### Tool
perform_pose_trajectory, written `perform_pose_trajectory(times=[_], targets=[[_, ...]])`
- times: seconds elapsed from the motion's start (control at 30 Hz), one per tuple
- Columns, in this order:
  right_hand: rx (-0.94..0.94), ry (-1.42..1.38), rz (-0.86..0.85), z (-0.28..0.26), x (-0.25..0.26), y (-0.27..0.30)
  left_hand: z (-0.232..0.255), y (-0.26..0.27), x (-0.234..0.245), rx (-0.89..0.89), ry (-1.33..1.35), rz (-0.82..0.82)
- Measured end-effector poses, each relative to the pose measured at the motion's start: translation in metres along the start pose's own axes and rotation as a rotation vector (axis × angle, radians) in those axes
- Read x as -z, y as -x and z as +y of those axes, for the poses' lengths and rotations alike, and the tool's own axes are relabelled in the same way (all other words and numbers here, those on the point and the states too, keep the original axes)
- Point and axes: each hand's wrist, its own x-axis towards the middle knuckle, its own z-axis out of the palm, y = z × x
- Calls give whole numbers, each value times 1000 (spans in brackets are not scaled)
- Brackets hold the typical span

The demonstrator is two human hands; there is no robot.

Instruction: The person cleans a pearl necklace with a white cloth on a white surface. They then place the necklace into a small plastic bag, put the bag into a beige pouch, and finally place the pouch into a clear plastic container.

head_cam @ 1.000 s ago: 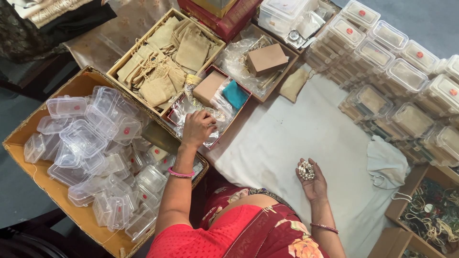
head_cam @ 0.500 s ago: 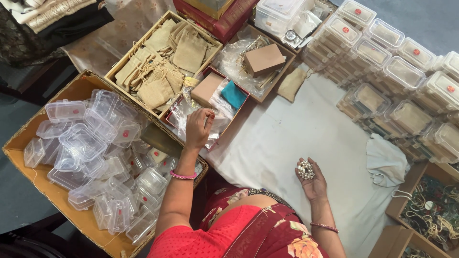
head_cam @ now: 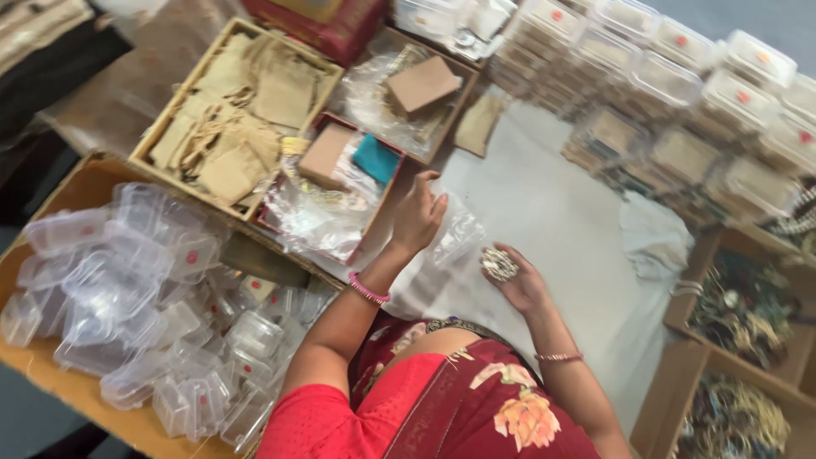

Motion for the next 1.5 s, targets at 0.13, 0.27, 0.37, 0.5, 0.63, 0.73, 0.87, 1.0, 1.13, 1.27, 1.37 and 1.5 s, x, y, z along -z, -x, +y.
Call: perform_pose_trajectory(times=[0.13,0.27,0.37,0.5,0.63,0.73,0.87,1.0,1.13,1.27,1.37,1.5], targets=[[82,-104,-37,9,7,-9,-12,-15,-63,17,-42,-246],[84,-15,61,-2,-15,7,-27,-14,-107,-25,-96,-388],[90,-76,104,-8,-23,17,-38,-13,-127,-74,-96,-394],[127,150,197,-1,-11,11,-12,-3,-124,-299,-216,-191],[144,96,296,1,-5,2,26,18,-101,-590,-317,-24],[193,13,298,0,-3,-2,21,28,-99,-551,-218,-273],[151,60,283,-4,2,-7,19,32,-94,-388,-120,-526],[129,129,270,-5,-5,1,17,34,-94,-304,-130,-538],[110,150,307,-3,-6,0,6,34,-105,-286,-103,-517],[86,162,314,-2,-5,3,-3,28,-110,-235,-77,-422],[77,181,310,1,1,3,-5,28,-110,-230,-124,-331],[73,103,362,4,0,4,-5,34,-113,-389,-289,-246]])
